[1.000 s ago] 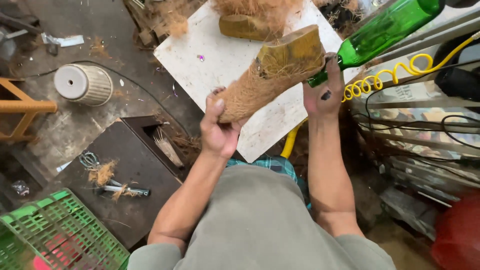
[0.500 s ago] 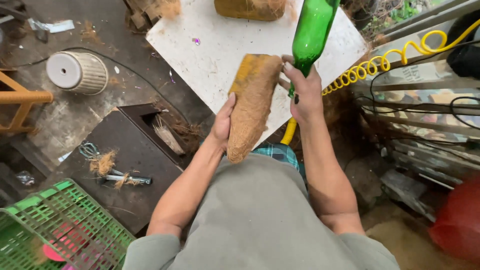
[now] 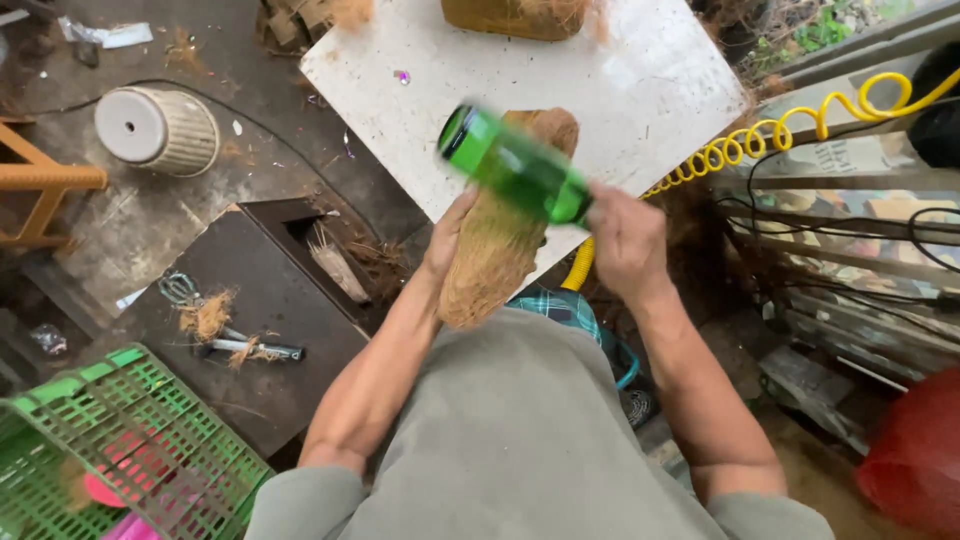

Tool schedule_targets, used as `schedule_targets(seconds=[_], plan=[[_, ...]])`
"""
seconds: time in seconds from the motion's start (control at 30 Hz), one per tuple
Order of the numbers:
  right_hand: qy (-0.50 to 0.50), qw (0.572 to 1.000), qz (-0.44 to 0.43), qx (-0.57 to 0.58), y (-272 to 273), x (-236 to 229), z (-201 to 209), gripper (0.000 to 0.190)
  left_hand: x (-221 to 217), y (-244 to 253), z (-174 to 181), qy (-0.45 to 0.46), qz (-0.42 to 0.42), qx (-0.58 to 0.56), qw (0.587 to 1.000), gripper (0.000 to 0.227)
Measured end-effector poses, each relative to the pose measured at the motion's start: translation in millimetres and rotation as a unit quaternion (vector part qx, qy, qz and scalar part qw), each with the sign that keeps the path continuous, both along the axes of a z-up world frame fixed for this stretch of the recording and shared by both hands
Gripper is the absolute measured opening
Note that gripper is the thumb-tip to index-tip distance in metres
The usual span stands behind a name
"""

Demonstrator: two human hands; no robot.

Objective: The person cleans a coconut by rubbing its surface with a green glass bottle, then sprays it with a spray gun, and dries it with a hair dryer. The person repeats the rubbing action with the bottle after drying.

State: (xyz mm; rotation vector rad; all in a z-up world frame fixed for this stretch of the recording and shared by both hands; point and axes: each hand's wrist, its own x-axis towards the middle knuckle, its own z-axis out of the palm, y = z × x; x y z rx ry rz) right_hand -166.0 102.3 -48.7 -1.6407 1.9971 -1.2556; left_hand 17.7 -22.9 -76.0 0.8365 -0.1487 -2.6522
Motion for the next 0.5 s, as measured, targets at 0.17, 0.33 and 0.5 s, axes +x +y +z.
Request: schedule_targets(seconds=[0.17,0.33,0.5], plan=[[-0.135,0.989,-0.034,0.043,-19,19,46,0.063,-1,-4,8,0.023,0.025,0.009,0.999,0.067],[0.017,0.999,0.044,0.017,-3,38,54,0.062,-2,-11,14,0.04,0.04,0.02,0.998,0.066],[-0.127,0.979,-0.077,0.137,-14,-10,-12,0.043,0,6,20,0.063,0.051,0.054,0.995,0.065]])
